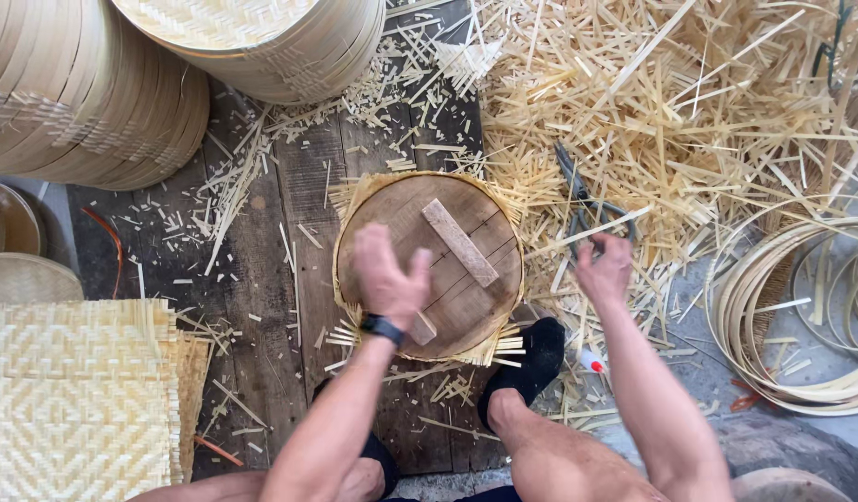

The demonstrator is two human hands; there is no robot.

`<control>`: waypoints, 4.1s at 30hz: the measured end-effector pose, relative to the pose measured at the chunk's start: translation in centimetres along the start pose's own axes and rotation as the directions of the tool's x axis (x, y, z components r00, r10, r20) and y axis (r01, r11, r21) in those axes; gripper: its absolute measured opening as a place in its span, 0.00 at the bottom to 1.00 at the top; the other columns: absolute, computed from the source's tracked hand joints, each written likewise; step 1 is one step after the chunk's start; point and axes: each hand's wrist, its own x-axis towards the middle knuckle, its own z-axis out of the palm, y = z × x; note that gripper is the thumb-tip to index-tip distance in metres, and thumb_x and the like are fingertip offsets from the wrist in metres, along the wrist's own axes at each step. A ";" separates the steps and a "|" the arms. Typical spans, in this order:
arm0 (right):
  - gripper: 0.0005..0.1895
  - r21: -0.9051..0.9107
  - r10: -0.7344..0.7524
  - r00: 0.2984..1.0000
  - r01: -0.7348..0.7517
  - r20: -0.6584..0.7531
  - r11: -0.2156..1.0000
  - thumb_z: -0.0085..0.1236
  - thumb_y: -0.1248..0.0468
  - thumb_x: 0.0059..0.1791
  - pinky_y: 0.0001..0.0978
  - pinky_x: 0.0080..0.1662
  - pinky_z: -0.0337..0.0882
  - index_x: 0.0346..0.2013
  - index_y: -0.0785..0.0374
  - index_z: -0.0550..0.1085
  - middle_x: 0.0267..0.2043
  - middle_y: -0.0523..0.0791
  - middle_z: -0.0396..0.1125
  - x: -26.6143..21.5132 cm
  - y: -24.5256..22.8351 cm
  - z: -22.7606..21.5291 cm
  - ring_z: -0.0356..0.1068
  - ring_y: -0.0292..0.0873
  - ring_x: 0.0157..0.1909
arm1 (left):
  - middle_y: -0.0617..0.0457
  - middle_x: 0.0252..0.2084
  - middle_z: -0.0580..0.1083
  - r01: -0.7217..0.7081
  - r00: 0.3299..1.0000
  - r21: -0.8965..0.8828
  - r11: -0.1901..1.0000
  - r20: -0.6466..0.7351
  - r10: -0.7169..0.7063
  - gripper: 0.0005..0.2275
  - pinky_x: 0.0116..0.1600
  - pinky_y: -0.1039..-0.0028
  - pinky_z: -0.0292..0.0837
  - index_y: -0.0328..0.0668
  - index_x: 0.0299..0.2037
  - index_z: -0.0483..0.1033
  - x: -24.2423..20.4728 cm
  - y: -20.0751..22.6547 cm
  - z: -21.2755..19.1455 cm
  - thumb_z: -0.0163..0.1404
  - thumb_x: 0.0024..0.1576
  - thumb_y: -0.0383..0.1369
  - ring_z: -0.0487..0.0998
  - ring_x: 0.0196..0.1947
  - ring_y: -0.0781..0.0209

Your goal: The person trims excess bamboo strips from a woven lid using shears, positions the lid on a wooden form, and fits a circular bamboo hoop around the edge by hand.

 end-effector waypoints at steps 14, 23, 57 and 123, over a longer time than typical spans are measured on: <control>0.19 -0.076 0.084 0.845 -0.052 0.529 0.996 0.63 0.63 0.38 0.50 0.48 0.79 0.40 0.70 0.76 0.36 0.58 0.77 2.8 3.7 -2.5 0.79 0.56 0.41 | 0.39 0.79 0.44 -0.351 0.868 0.070 0.934 0.398 0.296 0.46 0.77 0.43 0.27 0.44 0.76 0.45 -2.6 2.1 6.2 0.59 0.49 0.44 0.38 0.79 0.41; 0.37 -0.324 -0.450 0.872 0.490 0.194 0.810 0.56 0.38 0.49 0.48 0.56 0.68 0.52 0.70 0.73 0.50 0.59 0.69 -5.6 -1.4 -4.8 0.67 0.58 0.54 | 0.40 0.78 0.46 -0.360 0.864 0.054 0.931 0.397 0.311 0.39 0.76 0.42 0.28 0.49 0.74 0.51 -2.4 1.4 7.4 0.56 0.51 0.40 0.41 0.78 0.42; 0.13 -0.464 -0.676 0.737 0.608 0.027 0.644 0.56 0.57 0.45 0.39 0.32 0.73 0.33 0.64 0.77 0.29 0.50 0.70 1.3 -7.4 1.7 0.71 0.46 0.30 | 0.45 0.78 0.48 -0.476 0.652 -0.004 0.879 0.669 0.356 0.42 0.78 0.49 0.30 0.49 0.71 0.56 -1.9 2.6 2.2 0.60 0.40 0.29 0.41 0.79 0.48; 0.26 -0.633 -0.662 0.732 0.591 0.160 0.500 0.53 0.40 0.49 0.37 0.38 0.74 0.33 0.62 0.78 0.28 0.46 0.69 1.4 -6.8 0.2 0.70 0.42 0.31 | 0.33 0.78 0.30 0.215 0.905 0.088 0.973 0.356 -0.232 0.70 0.75 0.40 0.18 0.26 0.72 0.20 -1.8 6.6 4.7 0.67 0.35 0.54 0.25 0.79 0.41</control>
